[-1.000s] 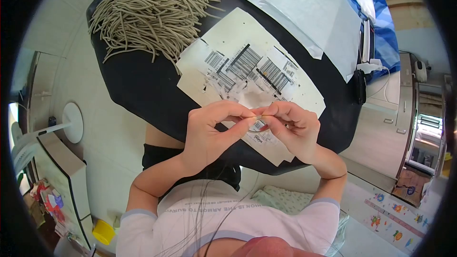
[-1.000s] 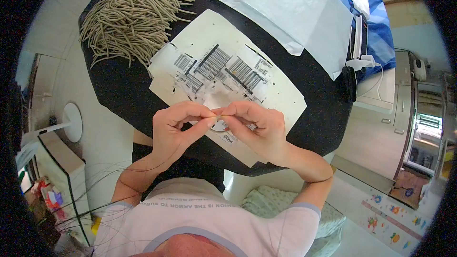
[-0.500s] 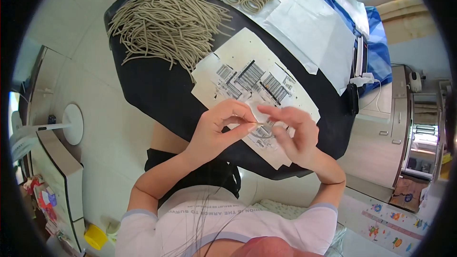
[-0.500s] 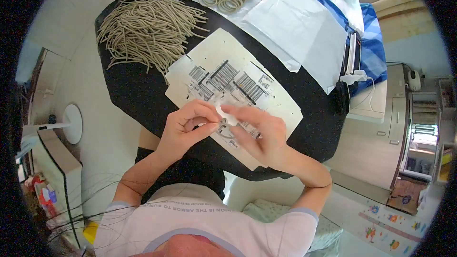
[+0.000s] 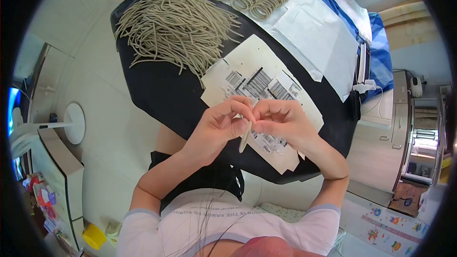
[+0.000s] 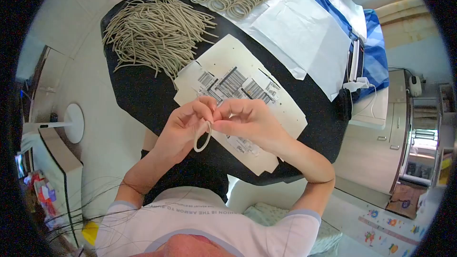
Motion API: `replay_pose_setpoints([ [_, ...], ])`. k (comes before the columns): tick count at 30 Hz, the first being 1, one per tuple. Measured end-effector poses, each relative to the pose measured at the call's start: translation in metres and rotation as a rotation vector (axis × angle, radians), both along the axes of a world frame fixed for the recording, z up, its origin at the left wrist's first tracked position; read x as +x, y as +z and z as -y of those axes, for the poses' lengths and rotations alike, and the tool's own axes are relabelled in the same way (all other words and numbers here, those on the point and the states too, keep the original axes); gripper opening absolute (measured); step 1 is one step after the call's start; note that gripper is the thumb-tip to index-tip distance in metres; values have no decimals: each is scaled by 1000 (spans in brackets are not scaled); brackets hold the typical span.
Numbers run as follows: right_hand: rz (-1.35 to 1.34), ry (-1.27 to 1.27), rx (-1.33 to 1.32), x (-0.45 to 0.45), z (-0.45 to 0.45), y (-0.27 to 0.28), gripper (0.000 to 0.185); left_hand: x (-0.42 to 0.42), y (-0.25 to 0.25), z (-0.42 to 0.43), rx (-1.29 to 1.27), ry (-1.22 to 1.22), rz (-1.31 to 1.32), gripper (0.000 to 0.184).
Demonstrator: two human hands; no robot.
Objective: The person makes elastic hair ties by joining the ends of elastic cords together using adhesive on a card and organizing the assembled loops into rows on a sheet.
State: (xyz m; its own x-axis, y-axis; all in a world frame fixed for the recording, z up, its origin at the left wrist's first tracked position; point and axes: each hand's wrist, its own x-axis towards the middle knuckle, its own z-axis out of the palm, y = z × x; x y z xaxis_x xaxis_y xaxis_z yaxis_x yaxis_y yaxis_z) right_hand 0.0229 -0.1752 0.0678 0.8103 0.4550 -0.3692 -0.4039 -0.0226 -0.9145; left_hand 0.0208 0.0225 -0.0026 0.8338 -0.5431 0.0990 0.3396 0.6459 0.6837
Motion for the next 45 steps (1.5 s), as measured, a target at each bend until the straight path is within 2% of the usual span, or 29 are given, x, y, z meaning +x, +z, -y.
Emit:
replay_pose_setpoints([
  [4, 43, -46, -91, 24, 0, 5, 12, 14, 29, -22, 297, 186, -103, 20],
  [6, 249, -185, -164, 50, 5, -1, 13, 29, 15, -42, 443, 447, 197, 27],
  [8, 389, -313, -258, 83, 12, -5, 14, 46, 12, -59, 756, 737, 432, 26],
  [9, 428, -367, -315, 103, 16, -6, 16, 53, 20, -68, 1013, 814, 561, 24],
  [11, 481, -424, -436, 141, 32, -21, 18, 63, 17, -80, 1358, 883, 769, 24],
  [14, 504, -476, -544, 177, 42, -37, 21, 73, 4, -94, 1456, 841, 835, 26],
  [19, 620, -512, -724, 204, 47, -56, 23, 77, 4, -96, 1465, 791, 853, 23],
  [22, 690, -506, -746, 213, 50, -63, 23, 78, 4, -96, 1468, 780, 837, 19],
  [25, 787, -522, -966, 207, 44, -55, 24, 78, 2, -97, 1459, 782, 845, 16],
  [32, 916, -498, -889, 161, 38, -39, 20, 78, -4, -96, 1381, 892, 830, 14],
  [35, 882, -445, -808, 120, 25, -33, 15, 70, 2, -93, 1239, 928, 575, 16],
  [38, 836, -337, -731, 81, 14, -22, 11, 60, 4, -91, 998, 1029, 546, 16],
  [41, 909, -187, -651, 49, 3, -7, 9, 43, 22, -76, 871, 984, 546, 16],
  [45, 1080, -37, -626, 20, -2, 0, 12, 31, 38, -58, 949, 850, 669, 12],
])
